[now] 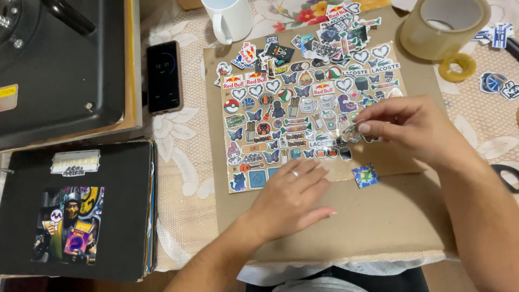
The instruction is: The person peels stickers from a sheet, cuts them with scissors, and places them onto a cardboard surface. They also use a roll of clear tape, cutting a piece and applying it to the cardboard.
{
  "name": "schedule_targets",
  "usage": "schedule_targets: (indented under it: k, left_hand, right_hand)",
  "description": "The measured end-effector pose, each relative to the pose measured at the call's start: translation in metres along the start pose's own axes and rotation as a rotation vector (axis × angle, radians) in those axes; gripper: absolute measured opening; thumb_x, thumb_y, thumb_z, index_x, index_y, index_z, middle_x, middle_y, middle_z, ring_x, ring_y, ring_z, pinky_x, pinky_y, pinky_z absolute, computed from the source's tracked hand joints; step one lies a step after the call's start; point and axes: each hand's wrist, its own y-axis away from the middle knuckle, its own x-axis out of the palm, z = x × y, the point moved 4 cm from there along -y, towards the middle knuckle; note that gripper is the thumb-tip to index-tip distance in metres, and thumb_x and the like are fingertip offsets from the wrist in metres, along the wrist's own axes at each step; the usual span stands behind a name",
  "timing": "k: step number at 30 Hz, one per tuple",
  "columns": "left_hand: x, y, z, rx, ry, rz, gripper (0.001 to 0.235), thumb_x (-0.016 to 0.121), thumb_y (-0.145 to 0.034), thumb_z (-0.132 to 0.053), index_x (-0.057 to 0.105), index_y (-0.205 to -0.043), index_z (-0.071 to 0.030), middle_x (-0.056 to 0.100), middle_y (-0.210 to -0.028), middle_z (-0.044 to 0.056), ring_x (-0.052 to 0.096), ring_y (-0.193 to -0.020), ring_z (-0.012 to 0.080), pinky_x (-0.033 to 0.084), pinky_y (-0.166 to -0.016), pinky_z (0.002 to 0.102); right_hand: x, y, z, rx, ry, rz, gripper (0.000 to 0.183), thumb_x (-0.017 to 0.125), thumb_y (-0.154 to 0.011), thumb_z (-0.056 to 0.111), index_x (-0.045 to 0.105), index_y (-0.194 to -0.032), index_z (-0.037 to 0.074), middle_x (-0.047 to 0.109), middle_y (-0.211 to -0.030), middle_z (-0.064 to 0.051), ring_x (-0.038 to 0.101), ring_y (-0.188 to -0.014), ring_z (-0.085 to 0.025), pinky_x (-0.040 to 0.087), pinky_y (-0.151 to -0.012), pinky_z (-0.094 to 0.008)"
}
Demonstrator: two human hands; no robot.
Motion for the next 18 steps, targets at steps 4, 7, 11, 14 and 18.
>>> schedule_targets:
  k: [4,7,11,14,18]
  left_hand:
    - [0.015,0.008,-0.004,0.070,-0.006,0.020,0.047,0.069,-0.093,-0.046,0.069,-0.106,-0.001,0.068,-0.118,0.017,0.064,-0.111,0.0334,0.047,-0.105,0.048]
    - [0.013,0.008,-0.007,0.106,0.052,-0.003,0.042,0.072,-0.093,-0.040,0.069,-0.101,0.001,0.070,-0.112,0.018,0.068,-0.104,0.0356,0.052,-0.095,0.047]
    - [0.009,0.001,-0.010,0.124,0.029,-0.016,0.042,0.072,-0.094,-0.041,0.068,-0.100,0.001,0.068,-0.103,0.016,0.066,-0.099,0.0326,0.053,-0.094,0.045]
    - [0.017,-0.001,-0.012,0.108,0.020,0.029,0.048,0.072,-0.093,-0.043,0.065,-0.104,0.003,0.066,-0.111,0.018,0.064,-0.106,0.0342,0.052,-0.098,0.044]
    - [0.027,-0.012,-0.014,0.104,-0.051,0.094,0.066,0.069,-0.091,-0.049,0.061,-0.122,0.009,0.060,-0.125,0.024,0.058,-0.120,0.0363,0.047,-0.109,0.045]
  right_hand:
    - [-0.015,-0.008,-0.017,0.205,0.042,0.175,0.037,0.074,-0.084,-0.001,0.071,-0.120,0.001,0.079,-0.080,-0.016,0.073,-0.077,-0.020,0.054,-0.073,-0.029]
    - [-0.016,-0.007,-0.019,0.302,0.079,0.182,0.036,0.073,-0.086,0.001,0.064,-0.121,0.003,0.080,-0.082,-0.017,0.073,-0.080,-0.021,0.053,-0.071,-0.031]
    - [-0.004,-0.004,-0.009,0.342,0.308,0.292,0.037,0.078,-0.084,0.010,0.064,-0.118,0.012,0.084,-0.080,-0.006,0.071,-0.073,-0.015,0.050,-0.069,-0.028]
    - [0.003,0.000,-0.005,0.367,0.398,0.340,0.037,0.076,-0.086,0.012,0.061,-0.119,0.016,0.084,-0.082,-0.001,0.070,-0.075,-0.013,0.049,-0.074,-0.027]
    - [0.008,-0.001,-0.003,0.327,0.521,0.344,0.042,0.076,-0.082,0.016,0.058,-0.120,0.020,0.086,-0.081,0.005,0.071,-0.073,-0.011,0.048,-0.073,-0.027]
